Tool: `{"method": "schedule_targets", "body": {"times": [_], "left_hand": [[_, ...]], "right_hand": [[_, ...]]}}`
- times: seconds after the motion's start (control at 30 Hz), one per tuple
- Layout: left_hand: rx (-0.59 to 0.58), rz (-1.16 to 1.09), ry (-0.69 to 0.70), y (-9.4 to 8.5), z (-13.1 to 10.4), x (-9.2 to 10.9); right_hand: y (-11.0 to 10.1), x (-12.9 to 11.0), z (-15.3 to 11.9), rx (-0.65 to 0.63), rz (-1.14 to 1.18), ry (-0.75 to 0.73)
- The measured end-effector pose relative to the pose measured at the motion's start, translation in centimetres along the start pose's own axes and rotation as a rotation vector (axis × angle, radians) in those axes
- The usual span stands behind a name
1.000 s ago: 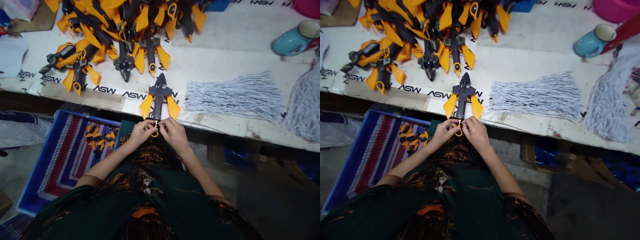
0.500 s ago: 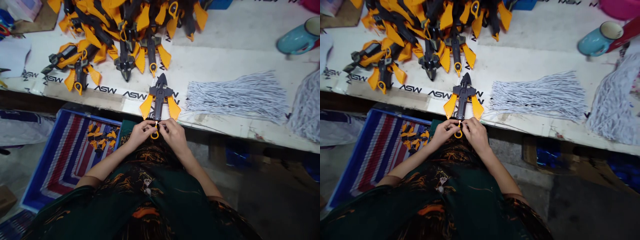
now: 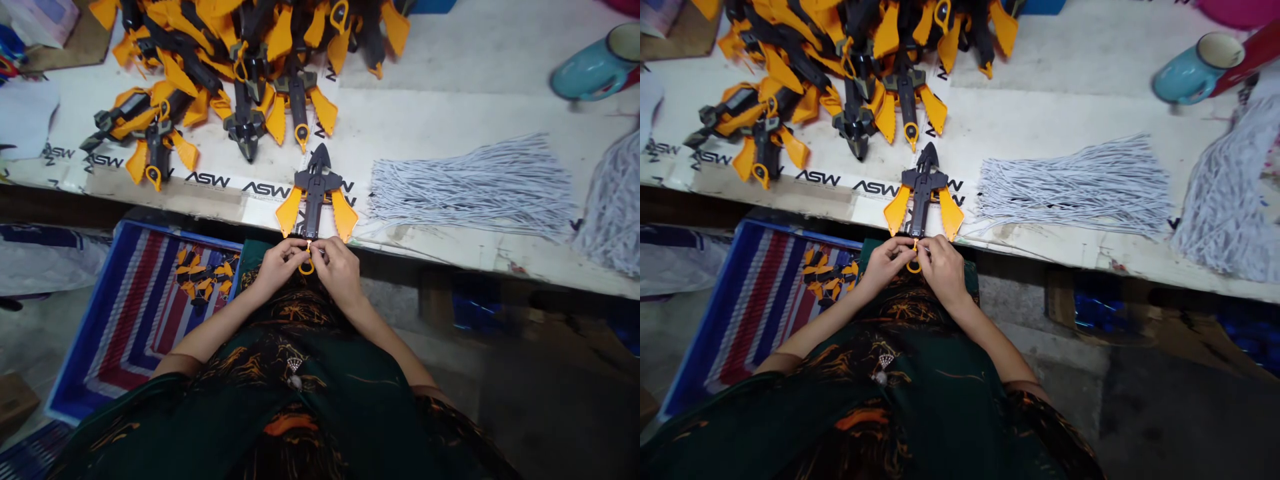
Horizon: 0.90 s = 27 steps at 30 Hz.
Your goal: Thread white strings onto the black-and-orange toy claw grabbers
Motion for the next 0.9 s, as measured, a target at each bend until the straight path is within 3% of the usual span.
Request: {"method": "schedule_targets", "body": {"times": [0.13, 0.3, 0.43, 0.67, 0.77, 0.9], "left_hand": [[-0.008, 0.018, -0.007, 0.1, 0.0, 0.1], [-0.027, 0.021, -0.038, 0.1, 0.2, 0.1], [-0.085, 0.050, -0.050, 0.3, 0.6, 0.2], [0.025, 0.272, 0.121, 0.1, 0.2, 1.9], [0.107, 0.286, 0.166, -1.5, -0.9, 2.7], [0.274, 0.128, 0.179, -6.3, -2.3, 3.7]], "right_hand": [[-0.3, -0.3, -0.2, -0.019, 0.096, 0.000], [-0.4, 0.1, -0.1, -0.017, 0.058, 0.026], [-0.2, 0.0, 0.6, -0.107, 0.048, -0.056], [-1.0, -1.3, 1.4, -0.156, -0.101, -0.165], [-0.4, -1.5, 1.2, -0.199, -0.117, -0.203], [-0.9, -1.5, 1.4, -0.167, -0.107, -0.192]]}}
Point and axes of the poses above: each hand's wrist, its own z-axis towards the middle knuckle, its own y-axis out of the palm, x = y × z, the point moved 9 cm from there along z, towards the middle knuckle, and after that the axes turned 10 degrees about -y, right-handed, at the moved point
